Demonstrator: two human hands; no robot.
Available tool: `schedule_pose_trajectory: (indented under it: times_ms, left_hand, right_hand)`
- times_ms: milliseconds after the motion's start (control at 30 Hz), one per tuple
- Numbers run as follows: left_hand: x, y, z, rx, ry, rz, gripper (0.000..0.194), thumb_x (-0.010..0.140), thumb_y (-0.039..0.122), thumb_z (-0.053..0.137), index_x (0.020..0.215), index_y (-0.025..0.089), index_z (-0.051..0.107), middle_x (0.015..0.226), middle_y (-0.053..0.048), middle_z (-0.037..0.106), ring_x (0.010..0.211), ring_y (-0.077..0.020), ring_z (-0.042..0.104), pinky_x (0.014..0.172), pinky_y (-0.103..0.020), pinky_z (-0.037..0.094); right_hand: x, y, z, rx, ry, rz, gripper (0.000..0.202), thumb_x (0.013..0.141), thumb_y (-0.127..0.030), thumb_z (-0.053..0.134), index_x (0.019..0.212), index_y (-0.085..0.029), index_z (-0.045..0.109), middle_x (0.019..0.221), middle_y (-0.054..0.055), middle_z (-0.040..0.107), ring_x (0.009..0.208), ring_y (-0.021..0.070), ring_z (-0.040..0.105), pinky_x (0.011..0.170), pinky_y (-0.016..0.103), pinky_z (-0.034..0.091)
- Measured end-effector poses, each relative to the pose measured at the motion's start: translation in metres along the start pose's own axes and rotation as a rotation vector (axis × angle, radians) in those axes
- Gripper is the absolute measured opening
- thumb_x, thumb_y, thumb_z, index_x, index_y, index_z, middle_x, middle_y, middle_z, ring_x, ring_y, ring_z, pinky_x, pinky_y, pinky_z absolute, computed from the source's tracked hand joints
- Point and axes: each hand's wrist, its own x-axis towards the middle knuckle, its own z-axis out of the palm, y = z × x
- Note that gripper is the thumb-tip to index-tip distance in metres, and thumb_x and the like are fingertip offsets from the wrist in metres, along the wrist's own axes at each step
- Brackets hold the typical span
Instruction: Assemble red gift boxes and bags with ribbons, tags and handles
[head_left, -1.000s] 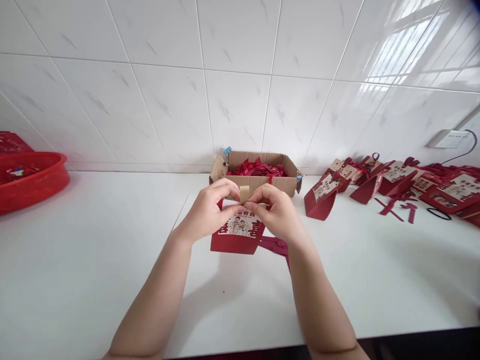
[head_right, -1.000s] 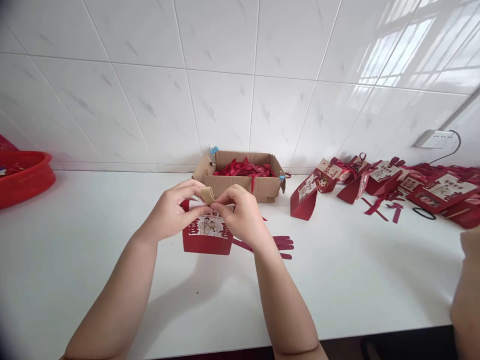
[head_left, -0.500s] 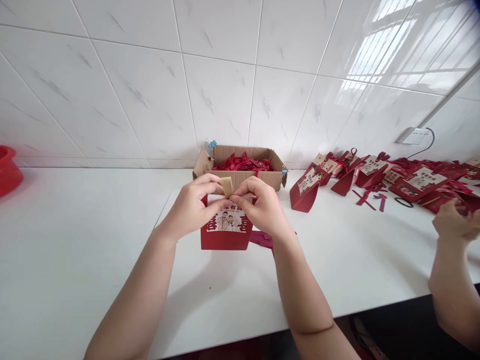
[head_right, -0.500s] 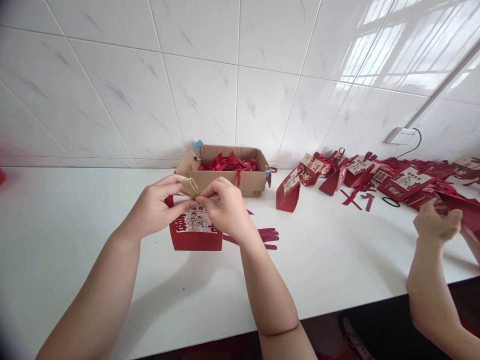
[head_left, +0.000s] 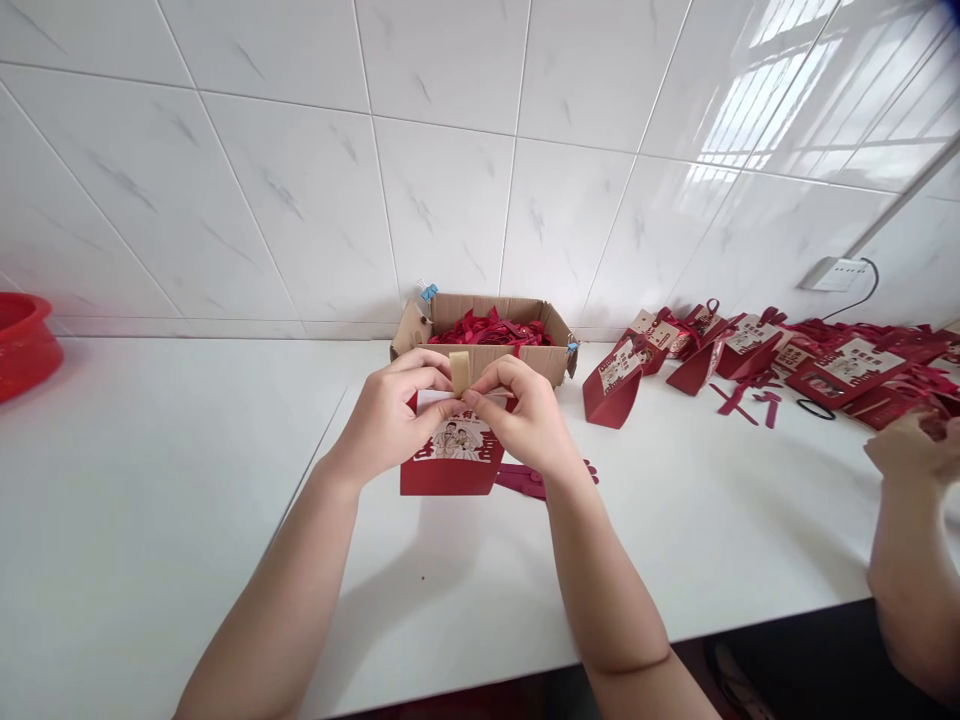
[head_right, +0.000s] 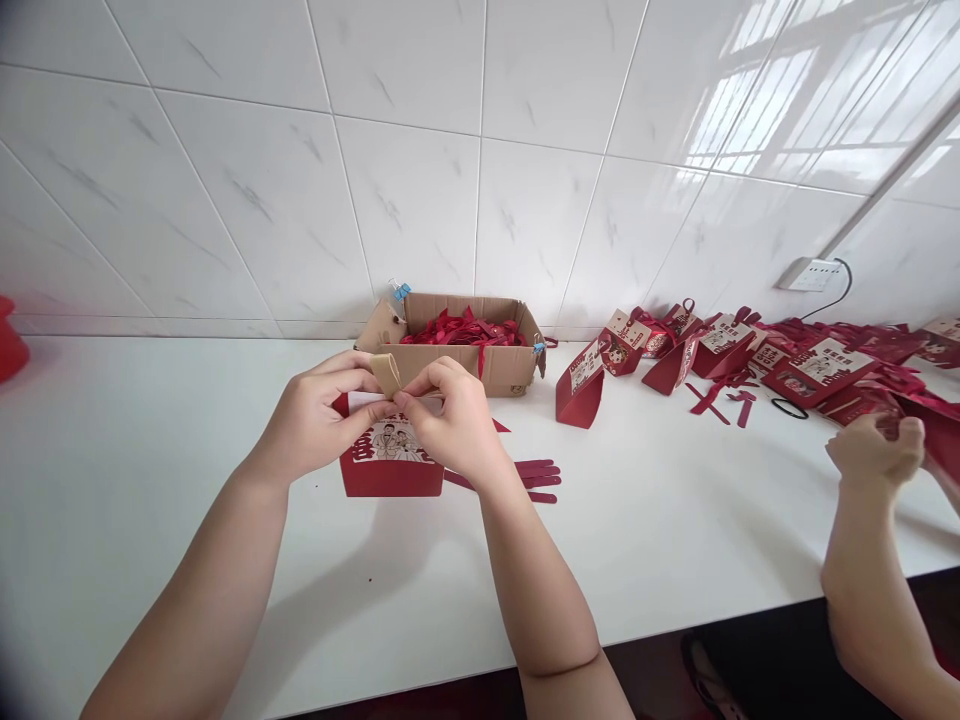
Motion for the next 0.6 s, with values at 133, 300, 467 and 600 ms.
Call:
schedule_pose_trajectory:
  times_ms: [133, 300, 467, 600]
  left_hand:
    - [0.0008, -0.0021, 0.0006, -0.009, -0.005, -0.014, 0.011, 0.083, 0.022, 0.061, 0.074, 0.018, 0.064, 0.099, -0.004, 0.064, 0.092, -0.0182, 0.063, 0.077, -0.028, 0.051]
    - [0.0006, -0.0065, 0.0014, -0.017, -0.033, -0.032, 0.010, 0.085, 0.025, 0.058, 0.080, 0.018, 0.065, 0.108, -0.006, 0.061, 0.098, -0.0204, 0.061, 0.084, -0.032, 0.052]
    - [-0.0010, -0.0074, -0.0005, 0.058, -0.098, -0.081, 0.016, 0.084, 0.023, 0.051, 0.088, 0.020, 0.066, 0.117, -0.007, 0.058, 0.103, -0.0229, 0.059, 0.084, -0.035, 0.052]
    - [-0.0018, -0.0085, -0.0015, 0.086, -0.132, -0.091, 0.015, 0.083, 0.024, 0.052, 0.084, 0.020, 0.066, 0.116, -0.006, 0.058, 0.099, -0.0225, 0.060, 0.078, -0.035, 0.052]
  right_hand:
    - [0.0010, 0.0013, 0.0006, -0.015, -0.003, 0.007, 0.012, 0.079, -0.020, 0.060, 0.068, -0.020, 0.055, 0.080, -0.001, 0.057, 0.074, 0.0128, 0.055, 0.066, 0.027, 0.045]
    - [0.0016, 0.0041, -0.0007, -0.049, -0.034, -0.050, 0.012, 0.081, -0.026, 0.061, 0.071, -0.020, 0.055, 0.080, 0.000, 0.057, 0.077, 0.0143, 0.056, 0.068, 0.029, 0.046]
    - [0.0013, 0.0069, 0.0014, -0.097, -0.034, -0.051, 0.025, 0.074, -0.036, 0.071, 0.072, -0.021, 0.051, 0.081, 0.000, 0.056, 0.076, 0.0149, 0.055, 0.068, 0.030, 0.046]
    - [0.0023, 0.0089, 0.0013, -0.132, -0.067, -0.030, 0.025, 0.073, -0.036, 0.071, 0.073, -0.021, 0.051, 0.081, 0.000, 0.056, 0.076, 0.0145, 0.054, 0.067, 0.028, 0.045]
